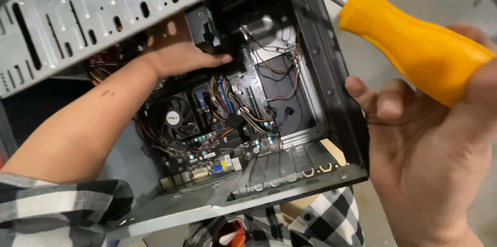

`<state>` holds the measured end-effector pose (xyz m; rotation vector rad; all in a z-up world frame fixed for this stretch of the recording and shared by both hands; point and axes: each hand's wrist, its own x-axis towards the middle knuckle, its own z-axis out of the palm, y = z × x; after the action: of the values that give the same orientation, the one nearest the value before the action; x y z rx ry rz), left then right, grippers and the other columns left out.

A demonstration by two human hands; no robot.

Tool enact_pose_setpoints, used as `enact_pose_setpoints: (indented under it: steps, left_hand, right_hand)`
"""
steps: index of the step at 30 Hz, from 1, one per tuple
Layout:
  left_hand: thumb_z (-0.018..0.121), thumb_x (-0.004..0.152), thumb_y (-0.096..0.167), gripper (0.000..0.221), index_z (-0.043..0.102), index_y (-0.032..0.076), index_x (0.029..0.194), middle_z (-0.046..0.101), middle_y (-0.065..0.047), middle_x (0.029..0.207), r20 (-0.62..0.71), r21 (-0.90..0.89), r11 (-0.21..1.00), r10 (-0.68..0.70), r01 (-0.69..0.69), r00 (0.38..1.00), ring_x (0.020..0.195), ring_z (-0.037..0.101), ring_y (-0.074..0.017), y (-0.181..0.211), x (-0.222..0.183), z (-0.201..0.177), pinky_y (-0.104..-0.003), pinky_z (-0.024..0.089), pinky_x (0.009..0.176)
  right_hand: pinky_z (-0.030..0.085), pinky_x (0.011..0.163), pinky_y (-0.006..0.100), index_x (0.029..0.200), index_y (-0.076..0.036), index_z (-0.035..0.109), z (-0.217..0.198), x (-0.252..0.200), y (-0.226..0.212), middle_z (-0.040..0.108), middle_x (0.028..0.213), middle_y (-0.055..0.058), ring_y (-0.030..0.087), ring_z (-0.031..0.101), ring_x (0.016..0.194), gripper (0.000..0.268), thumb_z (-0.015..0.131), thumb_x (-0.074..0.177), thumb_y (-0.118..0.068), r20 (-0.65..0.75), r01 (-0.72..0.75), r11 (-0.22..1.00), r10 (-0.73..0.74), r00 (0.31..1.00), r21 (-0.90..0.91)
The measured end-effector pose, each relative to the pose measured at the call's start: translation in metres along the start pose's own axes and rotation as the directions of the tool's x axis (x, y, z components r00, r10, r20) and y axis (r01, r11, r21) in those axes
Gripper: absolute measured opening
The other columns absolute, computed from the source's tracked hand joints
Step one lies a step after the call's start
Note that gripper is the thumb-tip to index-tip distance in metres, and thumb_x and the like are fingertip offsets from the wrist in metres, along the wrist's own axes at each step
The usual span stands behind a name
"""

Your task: Disassembling a desktop computer by unscrewing internal components and managing cables.

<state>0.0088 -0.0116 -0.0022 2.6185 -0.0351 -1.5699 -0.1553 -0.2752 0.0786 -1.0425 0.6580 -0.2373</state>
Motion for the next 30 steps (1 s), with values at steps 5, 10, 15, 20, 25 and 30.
enact_pose_setpoints:
  steps: [5,10,15,20,25,30]
  left_hand:
    - [0.045,0.069,0.083,0.106,0.050,0.012,0.147,0.036,-0.014,0.161,-0.085,-0.060,0.994,-0.095,0.090,0.992,0.149,0.034,-0.0340,-0.001,0.003,0.002,-0.043,0.019,0.126]
    - [0.055,0.064,0.077,0.110,0.027,0.032,0.161,0.003,0.002,0.174,0.005,-0.103,0.968,-0.231,0.230,0.973,0.161,-0.003,-0.0187,0.002,-0.013,-0.009,-0.042,-0.005,0.131]
    - [0.055,0.077,0.077,0.110,0.022,0.013,0.161,0.016,-0.016,0.169,-0.178,0.040,0.982,-0.172,0.182,0.969,0.157,0.014,-0.0344,-0.016,-0.005,-0.015,-0.054,0.012,0.128]
    - [0.051,0.080,0.072,0.103,0.023,0.014,0.160,0.019,-0.016,0.168,-0.316,-0.054,0.991,-0.132,0.120,0.940,0.154,0.018,-0.0353,-0.024,-0.011,-0.029,-0.054,0.016,0.125]
    - [0.047,0.083,0.067,0.095,0.025,0.015,0.160,0.022,-0.017,0.166,-0.432,-0.151,0.987,-0.115,0.054,0.895,0.152,0.022,-0.0361,-0.033,-0.008,-0.039,-0.053,0.020,0.122]
    - [0.042,0.086,0.062,0.088,0.027,0.016,0.159,0.025,-0.017,0.165,-0.505,-0.224,0.975,-0.107,-0.010,0.856,0.149,0.026,-0.0369,-0.041,0.016,-0.035,-0.053,0.024,0.120]
  right_hand:
    - [0.069,0.085,0.041,0.123,-0.019,0.053,0.005,0.002,-0.005,0.052,0.059,-0.002,0.006,0.058,0.053,0.083,0.082,0.057,-0.061,0.004,-0.046,0.993,0.046,0.999,0.106]
    - [0.072,0.086,0.040,0.124,-0.019,0.050,0.006,0.000,-0.006,0.054,0.064,-0.002,0.004,0.060,0.055,0.092,0.085,0.053,-0.065,0.038,-0.017,0.998,0.015,0.999,0.059]
    - [0.071,0.090,0.039,0.122,-0.019,0.054,0.011,-0.003,-0.009,0.052,0.057,-0.002,0.003,0.060,0.054,0.073,0.071,0.064,-0.060,0.002,-0.033,0.997,0.033,0.999,0.067]
    - [0.068,0.094,0.043,0.122,-0.018,0.053,0.007,-0.002,0.000,0.055,0.075,-0.001,0.005,0.056,0.058,0.062,0.066,0.075,-0.056,0.039,0.032,0.991,-0.038,0.999,0.128]
    - [0.066,0.089,0.044,0.116,-0.016,0.056,0.003,0.007,0.008,0.060,0.079,0.005,0.010,0.054,0.057,0.052,0.070,0.080,-0.051,0.046,0.044,0.975,-0.055,0.997,0.217]
    - [0.067,0.090,0.042,0.113,-0.017,0.060,-0.001,0.010,0.012,0.049,0.059,0.003,0.011,0.056,0.057,0.056,0.079,0.074,-0.053,0.068,0.049,0.970,-0.067,0.995,0.237]
